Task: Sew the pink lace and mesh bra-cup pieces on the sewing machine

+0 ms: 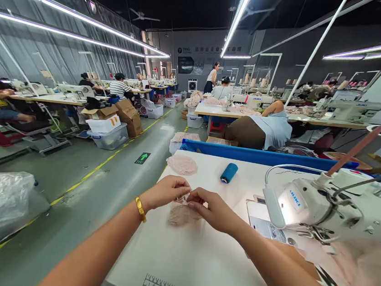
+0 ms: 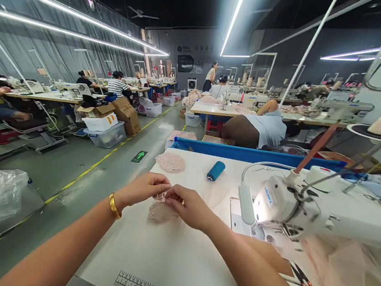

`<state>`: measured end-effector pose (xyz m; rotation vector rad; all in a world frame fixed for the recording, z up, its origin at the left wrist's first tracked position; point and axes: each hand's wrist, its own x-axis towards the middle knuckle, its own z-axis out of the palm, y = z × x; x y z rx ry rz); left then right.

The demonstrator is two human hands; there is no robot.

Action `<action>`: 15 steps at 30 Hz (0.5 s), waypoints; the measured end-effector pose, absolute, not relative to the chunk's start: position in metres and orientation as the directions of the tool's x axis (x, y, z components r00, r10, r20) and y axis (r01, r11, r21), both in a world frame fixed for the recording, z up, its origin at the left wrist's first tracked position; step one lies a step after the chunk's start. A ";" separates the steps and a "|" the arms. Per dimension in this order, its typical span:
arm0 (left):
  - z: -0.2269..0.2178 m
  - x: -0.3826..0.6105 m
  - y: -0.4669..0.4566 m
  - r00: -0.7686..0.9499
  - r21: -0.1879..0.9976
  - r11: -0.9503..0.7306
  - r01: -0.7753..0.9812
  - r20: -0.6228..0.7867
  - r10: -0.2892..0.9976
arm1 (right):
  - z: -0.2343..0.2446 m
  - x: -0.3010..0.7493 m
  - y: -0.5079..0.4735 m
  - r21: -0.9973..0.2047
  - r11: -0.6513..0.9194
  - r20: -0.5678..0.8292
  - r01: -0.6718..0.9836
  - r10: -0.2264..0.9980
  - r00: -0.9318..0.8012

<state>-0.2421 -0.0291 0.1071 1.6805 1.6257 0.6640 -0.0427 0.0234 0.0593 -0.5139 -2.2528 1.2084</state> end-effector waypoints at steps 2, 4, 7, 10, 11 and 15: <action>0.106 -0.237 -0.031 0.132 0.831 0.041 0.555 -0.137 0.982 | 0.060 -0.040 0.022 -0.877 0.471 0.250 0.094 0.614 -0.749; 0.108 -0.235 -0.034 0.166 0.867 0.048 0.495 -0.149 0.975 | 0.061 -0.038 0.020 -0.890 0.445 0.246 0.104 0.658 -0.712; 0.113 -0.231 -0.041 0.216 0.895 0.057 0.443 -0.169 0.962 | 0.062 -0.036 0.016 -0.888 0.448 0.268 0.109 0.694 -0.668; 0.114 -0.224 -0.049 0.235 0.893 0.068 0.444 -0.190 0.953 | 0.064 -0.036 0.010 -0.887 0.450 0.290 0.102 0.715 -0.636; 0.114 -0.222 -0.052 0.233 0.890 0.070 0.451 -0.193 0.953 | 0.064 -0.036 0.008 -0.889 0.447 0.294 0.101 0.726 -0.622; 0.120 -0.216 -0.063 0.254 0.876 0.036 0.481 -0.179 0.951 | 0.064 -0.030 0.003 -0.902 0.428 0.313 0.047 0.726 -0.613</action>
